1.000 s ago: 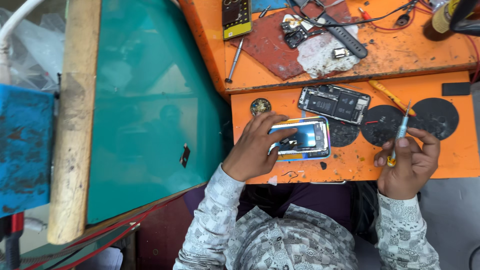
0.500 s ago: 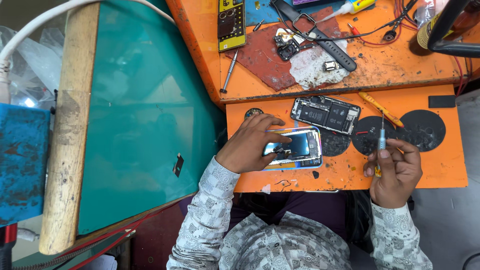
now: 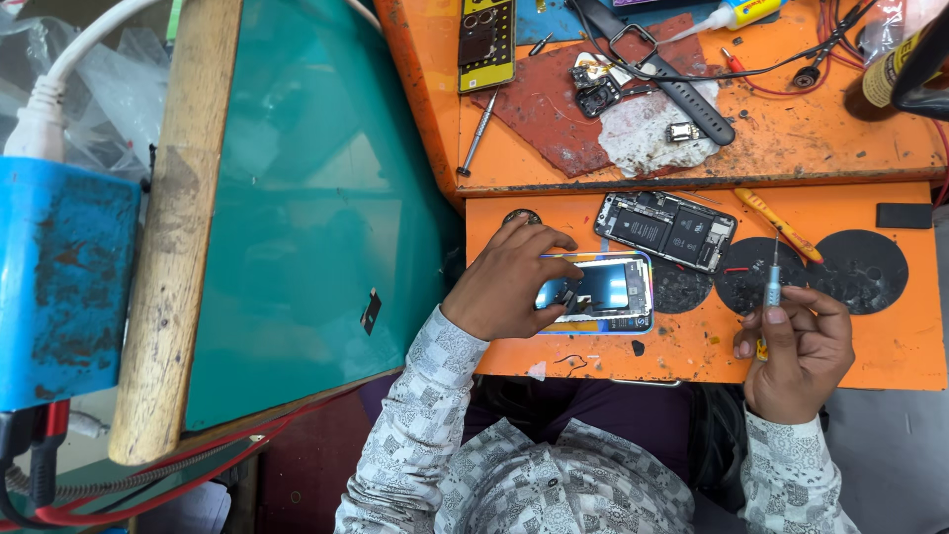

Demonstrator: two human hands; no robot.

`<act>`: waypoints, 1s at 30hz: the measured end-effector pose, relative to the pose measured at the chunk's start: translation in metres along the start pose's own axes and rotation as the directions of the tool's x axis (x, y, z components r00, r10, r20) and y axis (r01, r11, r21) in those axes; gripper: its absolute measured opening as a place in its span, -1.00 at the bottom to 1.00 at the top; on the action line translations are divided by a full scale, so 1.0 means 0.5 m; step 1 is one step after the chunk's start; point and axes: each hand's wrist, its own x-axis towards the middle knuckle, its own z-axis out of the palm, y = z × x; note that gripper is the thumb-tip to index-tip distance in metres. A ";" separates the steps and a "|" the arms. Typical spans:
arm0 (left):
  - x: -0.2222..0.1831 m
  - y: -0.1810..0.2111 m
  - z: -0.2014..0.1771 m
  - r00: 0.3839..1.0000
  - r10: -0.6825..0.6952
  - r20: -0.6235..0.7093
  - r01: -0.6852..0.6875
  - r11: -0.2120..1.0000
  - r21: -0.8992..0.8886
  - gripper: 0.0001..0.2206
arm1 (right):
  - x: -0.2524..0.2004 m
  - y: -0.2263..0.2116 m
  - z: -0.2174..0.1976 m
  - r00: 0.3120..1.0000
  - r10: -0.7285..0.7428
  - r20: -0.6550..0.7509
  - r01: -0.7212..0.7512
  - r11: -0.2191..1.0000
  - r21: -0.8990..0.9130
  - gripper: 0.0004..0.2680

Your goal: The person disassembles a mobile phone using a screwdriver and a thin prying tool.

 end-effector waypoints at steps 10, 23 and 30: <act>-0.016 0.004 0.003 0.994 0.027 -0.105 -0.021 0.998 0.058 -0.70 | -0.003 -0.003 0.000 1.000 -0.028 0.003 0.028 0.997 -0.070 -0.92; -0.133 0.021 0.059 0.886 -0.230 -0.402 0.249 0.968 -0.005 -0.65 | 0.027 -0.053 0.041 0.925 -0.031 0.378 0.122 0.968 -0.221 -0.91; -0.121 0.020 0.076 0.873 -0.262 -0.411 0.282 0.959 -0.013 -0.64 | 0.186 -0.050 0.170 0.734 -0.044 0.678 0.120 0.991 -0.066 -0.91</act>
